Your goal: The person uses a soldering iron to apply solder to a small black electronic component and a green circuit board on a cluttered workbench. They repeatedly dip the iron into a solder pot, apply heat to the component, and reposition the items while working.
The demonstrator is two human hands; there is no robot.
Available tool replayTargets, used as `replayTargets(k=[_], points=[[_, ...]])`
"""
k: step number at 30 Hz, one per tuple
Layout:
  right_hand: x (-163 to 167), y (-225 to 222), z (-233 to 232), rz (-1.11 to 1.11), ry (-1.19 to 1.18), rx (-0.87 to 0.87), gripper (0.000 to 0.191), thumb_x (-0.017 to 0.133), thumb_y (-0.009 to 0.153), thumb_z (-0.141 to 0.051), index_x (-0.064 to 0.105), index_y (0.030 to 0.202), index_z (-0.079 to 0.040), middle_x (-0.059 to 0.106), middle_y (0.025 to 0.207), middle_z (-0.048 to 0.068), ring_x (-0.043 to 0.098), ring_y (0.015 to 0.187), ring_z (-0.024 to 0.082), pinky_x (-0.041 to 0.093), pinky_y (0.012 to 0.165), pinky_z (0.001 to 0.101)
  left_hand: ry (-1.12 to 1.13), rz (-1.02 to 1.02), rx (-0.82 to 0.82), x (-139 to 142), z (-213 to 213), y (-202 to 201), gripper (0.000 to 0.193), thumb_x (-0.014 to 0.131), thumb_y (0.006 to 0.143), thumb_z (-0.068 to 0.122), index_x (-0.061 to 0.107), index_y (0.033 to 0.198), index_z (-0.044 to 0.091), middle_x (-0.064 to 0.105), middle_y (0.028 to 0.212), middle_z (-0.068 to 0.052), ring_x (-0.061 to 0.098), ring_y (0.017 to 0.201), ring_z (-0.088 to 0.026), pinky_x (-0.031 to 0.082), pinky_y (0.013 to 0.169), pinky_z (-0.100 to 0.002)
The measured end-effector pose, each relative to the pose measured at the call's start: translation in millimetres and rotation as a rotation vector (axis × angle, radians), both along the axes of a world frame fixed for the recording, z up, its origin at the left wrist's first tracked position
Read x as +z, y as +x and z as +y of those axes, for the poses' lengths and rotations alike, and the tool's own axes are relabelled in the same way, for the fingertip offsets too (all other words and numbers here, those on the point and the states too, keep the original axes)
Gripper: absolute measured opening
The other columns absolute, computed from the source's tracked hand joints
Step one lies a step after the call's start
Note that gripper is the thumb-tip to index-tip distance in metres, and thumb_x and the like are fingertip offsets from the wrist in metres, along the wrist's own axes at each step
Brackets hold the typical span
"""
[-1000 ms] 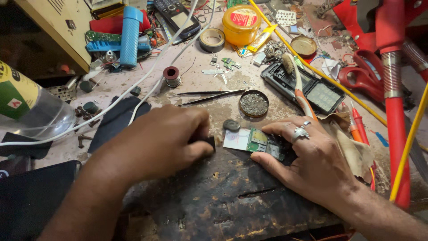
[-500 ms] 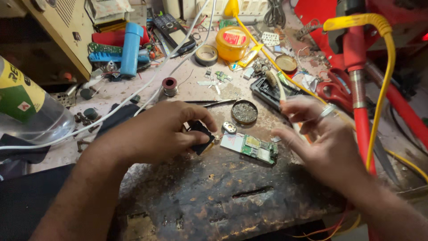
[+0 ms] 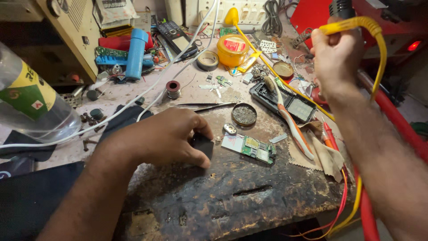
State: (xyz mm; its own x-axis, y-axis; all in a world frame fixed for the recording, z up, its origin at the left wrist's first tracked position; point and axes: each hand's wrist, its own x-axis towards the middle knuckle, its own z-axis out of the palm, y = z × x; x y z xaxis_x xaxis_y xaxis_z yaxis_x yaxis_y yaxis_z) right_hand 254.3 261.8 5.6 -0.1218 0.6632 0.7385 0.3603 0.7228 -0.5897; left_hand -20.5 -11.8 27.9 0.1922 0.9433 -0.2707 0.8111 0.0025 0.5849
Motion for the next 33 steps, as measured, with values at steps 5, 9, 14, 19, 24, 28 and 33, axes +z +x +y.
replayTargets(k=[5, 9, 14, 19, 24, 28, 33], points=[[33.6, 21.7, -16.0, -0.222, 0.069, -0.142, 0.017, 0.072, 0.102, -0.016, 0.068, 0.092, -0.004, 0.060, 0.072, -0.007, 0.057, 0.055, 0.004, 0.044, 0.048, 0.0231, 0.045, 0.001, -0.029, 5.9, -3.8, 1.1, 0.059, 0.089, 0.068, 0.044, 0.075, 0.120, 0.019, 0.070, 0.110, -0.007, 0.067, 0.104, -0.023, 0.054, 0.090, -0.037], [41.4, 30.8, -68.2, 0.164, -0.055, 0.149, 0.020, 0.067, 0.116, -0.021, 0.061, 0.102, -0.007, 0.058, 0.079, -0.002, 0.052, 0.056, 0.008, 0.039, 0.050, 0.0245, 0.080, 0.047, -0.019, 4.6, -4.3, -3.7, 0.058, 0.088, 0.068, 0.044, 0.075, 0.116, 0.015, 0.073, 0.106, -0.007, 0.069, 0.103, -0.024, 0.054, 0.089, -0.036], [29.7, 31.1, -132.0, 0.147, -0.107, 0.306, 0.014, 0.060, 0.109, -0.021, 0.058, 0.102, -0.010, 0.061, 0.079, 0.001, 0.061, 0.058, 0.009, 0.047, 0.050, 0.0234, 0.226, -0.002, -0.073, -3.4, -1.0, -4.2, 0.063, 0.091, 0.063, 0.039, 0.072, 0.117, 0.012, 0.072, 0.111, -0.011, 0.066, 0.102, -0.028, 0.052, 0.089, -0.039], [17.7, 9.0, -136.3, -0.045, 0.047, 0.319, 0.019, 0.067, 0.108, -0.018, 0.062, 0.099, -0.003, 0.064, 0.074, 0.005, 0.061, 0.058, 0.008, 0.050, 0.055, 0.0221, 0.184, -0.052, -0.066, -7.7, 1.2, -1.8, 0.053, 0.088, 0.067, 0.036, 0.073, 0.113, 0.014, 0.073, 0.106, -0.008, 0.070, 0.100, -0.027, 0.054, 0.087, -0.039], [14.7, 12.3, -126.8, -0.143, 0.123, 0.226, 0.025, 0.069, 0.113, -0.019, 0.065, 0.096, 0.000, 0.064, 0.072, 0.005, 0.061, 0.060, 0.008, 0.050, 0.060, 0.0218, 0.228, -0.005, -0.066, -3.2, -0.9, -3.7, 0.057, 0.092, 0.065, 0.037, 0.070, 0.110, 0.010, 0.071, 0.109, -0.012, 0.066, 0.102, -0.030, 0.051, 0.087, -0.040], [10.5, 17.7, -127.7, -0.083, 0.107, 0.267, 0.028, 0.069, 0.113, -0.023, 0.063, 0.095, -0.002, 0.065, 0.074, 0.004, 0.062, 0.060, 0.007, 0.051, 0.060, 0.0209, 0.201, 0.010, -0.055, -0.5, -2.3, -3.0, 0.059, 0.092, 0.064, 0.036, 0.070, 0.112, 0.011, 0.070, 0.110, -0.011, 0.065, 0.105, -0.029, 0.051, 0.089, -0.040], [10.9, 17.8, -128.3, -0.092, 0.084, 0.255, 0.028, 0.068, 0.111, -0.025, 0.061, 0.095, -0.004, 0.063, 0.072, 0.002, 0.061, 0.058, 0.006, 0.051, 0.057, 0.0206, -0.013, 0.053, 0.042, 1.7, -2.0, -0.4, 0.053, 0.089, 0.070, 0.036, 0.070, 0.115, 0.016, 0.070, 0.112, -0.004, 0.066, 0.107, -0.023, 0.051, 0.092, -0.038]])
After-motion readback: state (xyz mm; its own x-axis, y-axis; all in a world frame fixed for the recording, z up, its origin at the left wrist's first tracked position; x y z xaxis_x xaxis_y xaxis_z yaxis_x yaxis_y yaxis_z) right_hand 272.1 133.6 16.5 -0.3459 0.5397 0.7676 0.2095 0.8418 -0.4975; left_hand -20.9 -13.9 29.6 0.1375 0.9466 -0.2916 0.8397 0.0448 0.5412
